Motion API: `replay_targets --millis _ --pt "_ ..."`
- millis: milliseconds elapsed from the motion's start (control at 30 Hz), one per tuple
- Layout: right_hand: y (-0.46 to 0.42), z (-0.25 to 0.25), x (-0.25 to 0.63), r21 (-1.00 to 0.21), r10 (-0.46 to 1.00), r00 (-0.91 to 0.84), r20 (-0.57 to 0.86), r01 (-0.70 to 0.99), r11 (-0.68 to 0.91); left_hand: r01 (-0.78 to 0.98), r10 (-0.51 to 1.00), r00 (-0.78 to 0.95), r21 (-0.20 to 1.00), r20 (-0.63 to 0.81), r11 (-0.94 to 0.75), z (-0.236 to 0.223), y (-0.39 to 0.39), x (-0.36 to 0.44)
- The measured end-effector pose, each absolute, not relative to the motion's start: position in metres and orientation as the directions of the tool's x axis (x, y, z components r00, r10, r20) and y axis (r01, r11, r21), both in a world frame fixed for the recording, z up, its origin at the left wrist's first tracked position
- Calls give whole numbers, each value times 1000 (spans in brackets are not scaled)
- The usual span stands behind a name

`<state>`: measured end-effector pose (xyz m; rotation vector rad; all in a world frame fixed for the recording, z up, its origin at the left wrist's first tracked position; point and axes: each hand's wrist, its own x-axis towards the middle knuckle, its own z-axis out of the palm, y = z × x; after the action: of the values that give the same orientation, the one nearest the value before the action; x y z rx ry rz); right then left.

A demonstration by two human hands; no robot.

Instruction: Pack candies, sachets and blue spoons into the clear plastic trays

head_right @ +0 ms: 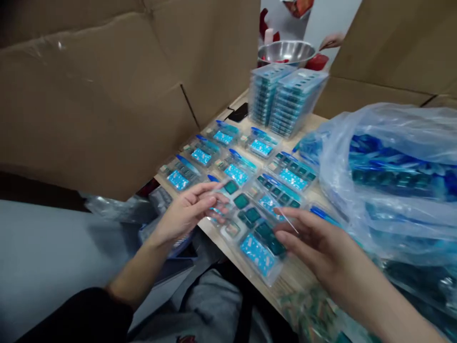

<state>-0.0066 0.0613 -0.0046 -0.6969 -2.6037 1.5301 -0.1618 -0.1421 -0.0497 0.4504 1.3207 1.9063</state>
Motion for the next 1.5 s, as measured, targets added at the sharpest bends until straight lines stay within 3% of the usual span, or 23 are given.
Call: replay_targets --millis 100,267,433,600,800,1100,1400,1500 --pt "46 -11 -55 -912 183 -945 -272 314 266 -210 557 -825 968 -100 -137 -55 -168 -185" --pt "17 -45 -122 -792 148 -943 -297 330 514 81 329 -944 977 13 195 -79 -200 -223" --pt "5 -66 -149 -658 189 -920 -344 379 650 264 325 -943 761 74 592 -98 -204 -231" --pt "11 -67 -150 -556 191 -915 -356 372 743 465 414 -884 476 215 746 -105 -193 -221" --pt "10 -65 -149 -489 177 -929 -326 326 809 522 450 -851 330 272 787 -110 -185 -215" --pt "14 -56 -139 -428 129 -955 -267 237 872 589 509 -807 465 299 661 -108 -187 -207" --pt "12 -38 -135 -320 10 -974 -227 85 944 660 592 -751 351 291 665 -125 -185 -209" --pt "36 -2 -104 -279 109 -979 -170 154 948 712 613 -702 390 362 584 -116 -182 -201"
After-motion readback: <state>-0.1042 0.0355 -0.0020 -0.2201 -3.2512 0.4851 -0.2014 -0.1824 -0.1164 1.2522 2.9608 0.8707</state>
